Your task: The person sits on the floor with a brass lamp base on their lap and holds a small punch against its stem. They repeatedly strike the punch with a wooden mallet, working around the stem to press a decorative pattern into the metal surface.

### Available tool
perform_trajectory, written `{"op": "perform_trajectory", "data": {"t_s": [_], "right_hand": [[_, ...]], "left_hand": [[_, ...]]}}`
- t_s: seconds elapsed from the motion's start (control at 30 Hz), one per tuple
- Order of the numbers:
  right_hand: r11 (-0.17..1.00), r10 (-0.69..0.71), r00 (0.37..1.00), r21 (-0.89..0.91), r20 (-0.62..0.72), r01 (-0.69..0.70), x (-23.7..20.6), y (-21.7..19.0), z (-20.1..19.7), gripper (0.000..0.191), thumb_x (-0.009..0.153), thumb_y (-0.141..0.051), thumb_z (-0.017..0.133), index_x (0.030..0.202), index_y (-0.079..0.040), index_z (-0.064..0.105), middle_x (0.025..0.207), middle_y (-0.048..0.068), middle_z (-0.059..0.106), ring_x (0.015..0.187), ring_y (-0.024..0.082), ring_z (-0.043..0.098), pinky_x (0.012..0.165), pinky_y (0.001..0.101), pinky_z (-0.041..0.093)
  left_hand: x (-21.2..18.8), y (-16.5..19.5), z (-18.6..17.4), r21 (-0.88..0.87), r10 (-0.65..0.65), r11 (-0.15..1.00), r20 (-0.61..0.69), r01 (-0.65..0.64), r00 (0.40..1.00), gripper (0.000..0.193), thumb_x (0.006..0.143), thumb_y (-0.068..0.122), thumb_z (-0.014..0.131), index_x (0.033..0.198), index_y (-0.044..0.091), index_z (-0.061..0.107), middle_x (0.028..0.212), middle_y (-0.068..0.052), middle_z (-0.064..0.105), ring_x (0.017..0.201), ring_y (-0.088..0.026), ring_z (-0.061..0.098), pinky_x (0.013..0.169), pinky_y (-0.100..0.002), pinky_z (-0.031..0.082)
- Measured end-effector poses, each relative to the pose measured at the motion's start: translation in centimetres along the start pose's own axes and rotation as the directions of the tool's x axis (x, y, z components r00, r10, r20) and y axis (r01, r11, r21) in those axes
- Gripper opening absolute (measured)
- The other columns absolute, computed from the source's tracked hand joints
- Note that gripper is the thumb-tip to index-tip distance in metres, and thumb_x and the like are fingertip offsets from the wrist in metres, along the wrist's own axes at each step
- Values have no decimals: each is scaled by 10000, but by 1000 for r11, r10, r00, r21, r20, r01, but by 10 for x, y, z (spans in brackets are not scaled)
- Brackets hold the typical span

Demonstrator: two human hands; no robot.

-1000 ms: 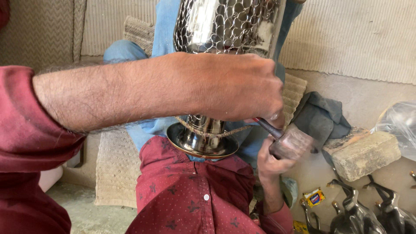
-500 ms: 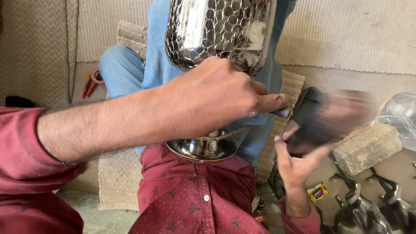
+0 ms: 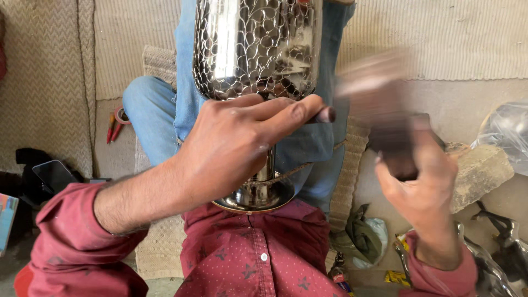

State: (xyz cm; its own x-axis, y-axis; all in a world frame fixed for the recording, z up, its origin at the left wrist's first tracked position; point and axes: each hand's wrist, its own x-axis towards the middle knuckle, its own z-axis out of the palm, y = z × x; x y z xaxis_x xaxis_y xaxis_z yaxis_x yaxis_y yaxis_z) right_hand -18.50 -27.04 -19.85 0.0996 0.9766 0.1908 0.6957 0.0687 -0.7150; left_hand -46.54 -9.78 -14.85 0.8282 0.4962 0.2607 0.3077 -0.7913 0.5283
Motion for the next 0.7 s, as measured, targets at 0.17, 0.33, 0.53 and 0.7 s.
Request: {"op": "perform_trajectory", "data": {"t_s": [0.17, 0.33, 0.53, 0.7], "right_hand": [[991, 17, 999, -131, 33, -12, 35, -15, -21, 832, 820, 43, 772, 1567, -144, 457, 1065, 129, 702, 867, 200, 697, 784, 327, 566], [974, -143, 984, -159, 107, 159, 79, -49, -36, 866, 739, 27, 773, 1517, -148, 435, 1145, 164, 660, 883, 295, 686, 744, 402, 546], [833, -138, 890, -436, 434, 341, 125, -84, -57, 871, 723, 66, 780, 1511, -146, 478, 794, 104, 570, 617, 262, 562, 571, 414, 473], [830, -171, 815, -365, 554, 422, 155, -94, -61, 982, 661, 48, 748, 1562, -185, 435, 789, 77, 549, 627, 246, 547, 611, 407, 475]], "left_hand": [[-6, 3, 3, -76, -106, 992, -91, 100, 990, 624, 870, -77, 667, 1458, 93, 543, 1011, -25, 709, 914, -227, 736, 754, -382, 602], [-14, 7, 9, -143, -161, 982, -300, 122, 940, 435, 917, -41, 716, 1311, 44, 555, 1048, -108, 705, 892, -281, 722, 722, -379, 578], [-23, 10, 15, -352, -391, 898, -359, 265, 847, 311, 980, -87, 730, 1244, 20, 607, 1098, -80, 740, 830, -171, 775, 693, -268, 601], [-27, 9, 17, -388, -465, 863, -364, 323, 807, 347, 902, -101, 756, 1199, -5, 606, 980, -109, 717, 685, -164, 703, 646, -299, 571]]}}
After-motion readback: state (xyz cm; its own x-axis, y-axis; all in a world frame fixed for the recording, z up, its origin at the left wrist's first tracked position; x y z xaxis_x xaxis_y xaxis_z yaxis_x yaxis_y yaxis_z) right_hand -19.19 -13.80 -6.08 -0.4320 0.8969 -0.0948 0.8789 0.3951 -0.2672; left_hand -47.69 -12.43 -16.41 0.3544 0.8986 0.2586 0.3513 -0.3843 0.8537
